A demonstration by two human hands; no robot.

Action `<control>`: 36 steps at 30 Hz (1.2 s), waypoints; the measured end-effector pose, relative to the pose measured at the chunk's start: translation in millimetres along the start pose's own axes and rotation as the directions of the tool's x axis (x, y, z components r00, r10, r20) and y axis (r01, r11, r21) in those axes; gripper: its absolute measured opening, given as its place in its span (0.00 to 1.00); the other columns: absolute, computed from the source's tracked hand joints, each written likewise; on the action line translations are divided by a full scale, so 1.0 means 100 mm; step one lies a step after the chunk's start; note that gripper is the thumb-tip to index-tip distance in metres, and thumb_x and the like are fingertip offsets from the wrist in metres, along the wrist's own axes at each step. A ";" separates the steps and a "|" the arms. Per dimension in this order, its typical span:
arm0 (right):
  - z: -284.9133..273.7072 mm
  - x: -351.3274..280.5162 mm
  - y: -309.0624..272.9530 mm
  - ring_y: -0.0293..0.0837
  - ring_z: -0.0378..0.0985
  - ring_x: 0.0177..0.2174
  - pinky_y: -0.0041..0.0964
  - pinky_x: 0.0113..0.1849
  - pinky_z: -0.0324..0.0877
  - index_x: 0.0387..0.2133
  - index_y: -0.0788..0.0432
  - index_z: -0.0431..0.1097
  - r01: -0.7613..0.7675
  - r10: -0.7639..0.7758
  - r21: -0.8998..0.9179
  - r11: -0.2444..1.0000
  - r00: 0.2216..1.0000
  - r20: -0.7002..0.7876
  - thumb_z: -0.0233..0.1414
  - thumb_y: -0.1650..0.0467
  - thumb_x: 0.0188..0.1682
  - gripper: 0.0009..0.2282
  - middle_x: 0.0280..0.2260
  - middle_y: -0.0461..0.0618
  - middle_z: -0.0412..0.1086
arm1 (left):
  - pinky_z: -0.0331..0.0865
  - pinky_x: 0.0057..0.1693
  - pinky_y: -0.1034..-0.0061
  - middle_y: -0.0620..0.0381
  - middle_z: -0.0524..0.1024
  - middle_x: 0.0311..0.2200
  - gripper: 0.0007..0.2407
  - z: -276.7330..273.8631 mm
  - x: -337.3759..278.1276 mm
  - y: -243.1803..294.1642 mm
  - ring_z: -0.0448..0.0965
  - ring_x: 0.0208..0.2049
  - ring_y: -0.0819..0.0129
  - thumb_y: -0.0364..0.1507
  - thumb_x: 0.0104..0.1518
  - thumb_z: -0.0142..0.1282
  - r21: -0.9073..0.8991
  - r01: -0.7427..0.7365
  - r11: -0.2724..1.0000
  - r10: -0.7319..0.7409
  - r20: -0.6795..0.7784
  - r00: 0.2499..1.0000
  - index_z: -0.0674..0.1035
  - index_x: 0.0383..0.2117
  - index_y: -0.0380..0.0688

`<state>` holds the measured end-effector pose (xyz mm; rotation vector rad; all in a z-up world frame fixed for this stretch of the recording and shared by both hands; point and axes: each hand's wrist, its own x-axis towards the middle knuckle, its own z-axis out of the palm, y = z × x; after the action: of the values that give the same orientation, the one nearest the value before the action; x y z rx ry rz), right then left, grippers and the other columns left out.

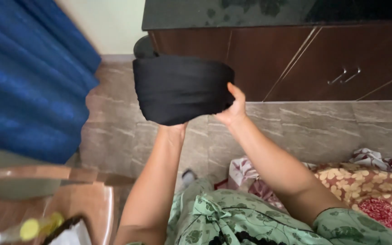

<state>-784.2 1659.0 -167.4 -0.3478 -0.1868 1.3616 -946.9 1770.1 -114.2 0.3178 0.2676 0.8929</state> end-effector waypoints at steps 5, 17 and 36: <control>0.23 1.07 -0.69 0.60 0.75 0.52 0.61 0.58 0.66 0.48 0.64 0.71 0.062 -0.055 0.048 0.997 0.989 -0.134 0.56 0.65 0.46 0.19 0.50 0.59 0.74 | 0.68 0.62 0.54 0.51 0.73 0.59 0.24 -0.06 1.00 0.20 0.73 0.59 0.52 0.45 0.63 0.44 0.036 0.034 0.999 -0.034 -0.008 0.999 0.70 0.60 0.45; 0.79 3.24 -1.94 0.58 0.76 0.53 0.60 0.59 0.68 0.49 0.65 0.72 0.233 -0.242 -0.078 0.969 0.960 -0.138 0.56 0.70 0.46 0.17 0.52 0.58 0.74 | 0.71 0.60 0.68 0.48 0.71 0.61 0.21 0.21 3.63 1.09 0.74 0.59 0.59 0.28 0.65 0.51 0.497 -0.208 0.843 0.227 0.023 0.974 0.65 0.65 0.42; 0.12 7.04 -3.95 0.57 0.77 0.51 0.57 0.60 0.68 0.45 0.64 0.75 0.147 -0.168 -0.268 0.952 0.984 -0.059 0.58 0.72 0.44 0.15 0.48 0.56 0.76 | 0.74 0.61 0.50 0.40 0.72 0.56 0.22 0.59 7.84 1.23 0.75 0.56 0.45 0.26 0.59 0.59 -0.192 -0.122 0.974 0.139 0.076 0.987 0.70 0.59 0.32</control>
<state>-281.1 2281.6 -67.3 -0.5972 -0.3230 1.1635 -544.1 2455.9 -87.8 0.2015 0.0795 1.0234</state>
